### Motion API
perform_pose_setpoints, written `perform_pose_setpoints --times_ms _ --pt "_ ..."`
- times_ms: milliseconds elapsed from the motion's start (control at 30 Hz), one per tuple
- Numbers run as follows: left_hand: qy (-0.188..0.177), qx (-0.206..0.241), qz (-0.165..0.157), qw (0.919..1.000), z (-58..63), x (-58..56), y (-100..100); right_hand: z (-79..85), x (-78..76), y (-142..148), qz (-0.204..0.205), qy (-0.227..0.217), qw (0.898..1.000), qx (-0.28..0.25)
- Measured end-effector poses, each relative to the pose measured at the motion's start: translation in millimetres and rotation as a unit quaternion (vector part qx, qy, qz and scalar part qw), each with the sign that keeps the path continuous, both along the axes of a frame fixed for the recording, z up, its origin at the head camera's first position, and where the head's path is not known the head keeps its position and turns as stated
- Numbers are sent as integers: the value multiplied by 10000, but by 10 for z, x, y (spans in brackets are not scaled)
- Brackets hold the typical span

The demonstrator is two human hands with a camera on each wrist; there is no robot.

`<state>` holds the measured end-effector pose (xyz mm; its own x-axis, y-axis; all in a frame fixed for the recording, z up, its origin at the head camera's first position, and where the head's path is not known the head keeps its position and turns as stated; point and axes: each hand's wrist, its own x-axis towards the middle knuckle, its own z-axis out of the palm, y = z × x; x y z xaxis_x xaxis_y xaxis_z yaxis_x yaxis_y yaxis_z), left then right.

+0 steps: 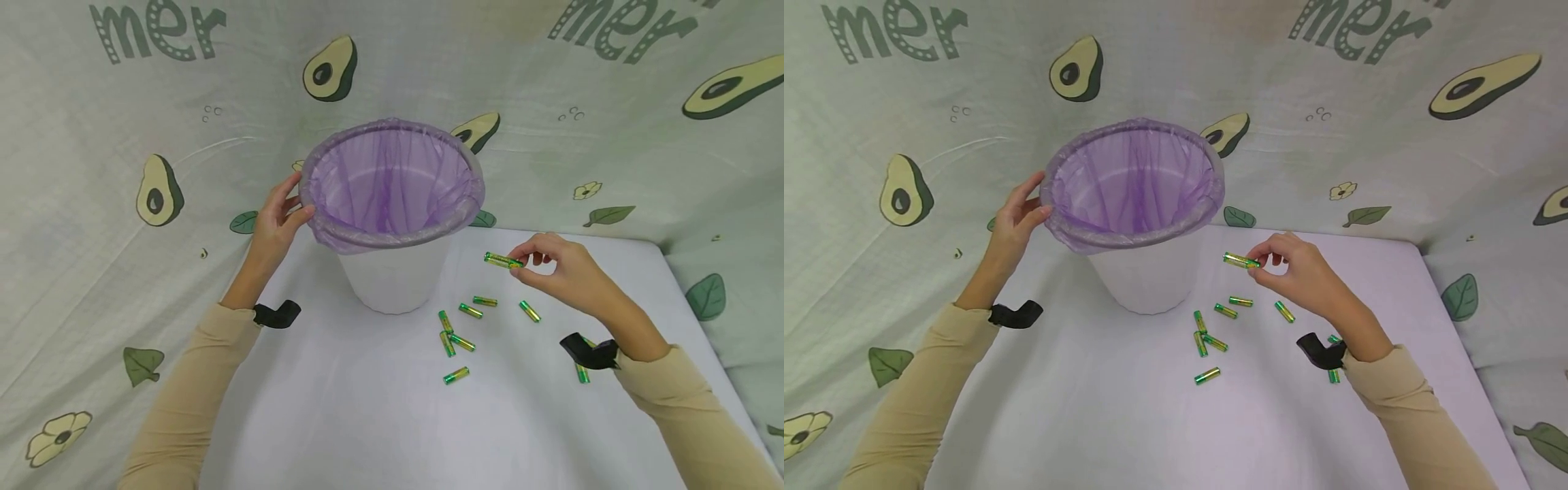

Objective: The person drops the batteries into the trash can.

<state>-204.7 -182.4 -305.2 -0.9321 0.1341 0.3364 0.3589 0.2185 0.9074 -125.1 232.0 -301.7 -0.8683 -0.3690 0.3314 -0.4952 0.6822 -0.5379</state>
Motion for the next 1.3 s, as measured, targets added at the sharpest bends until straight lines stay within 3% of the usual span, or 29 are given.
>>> perform_pose_setpoints --times_ms 400,600,767,1033,1300 --pt "-10 21 -90 10000 -1 -2 8 612 -131 -57 29 102 9997 204" --pt "-5 -81 -69 9999 10 6 7 912 -269 -126 -80 -101 9977 660" --pt "20 -185 -22 9998 10 1 -3 1129 -441 -201 88 -94 9927 1197" --pt "76 -377 83 9992 -8 -1 -16 1355 -709 -461 313 -384 9817 1841" --pt "123 -319 -24 9994 0 2 -13 1448 -920 -753 509 -846 9754 1971"
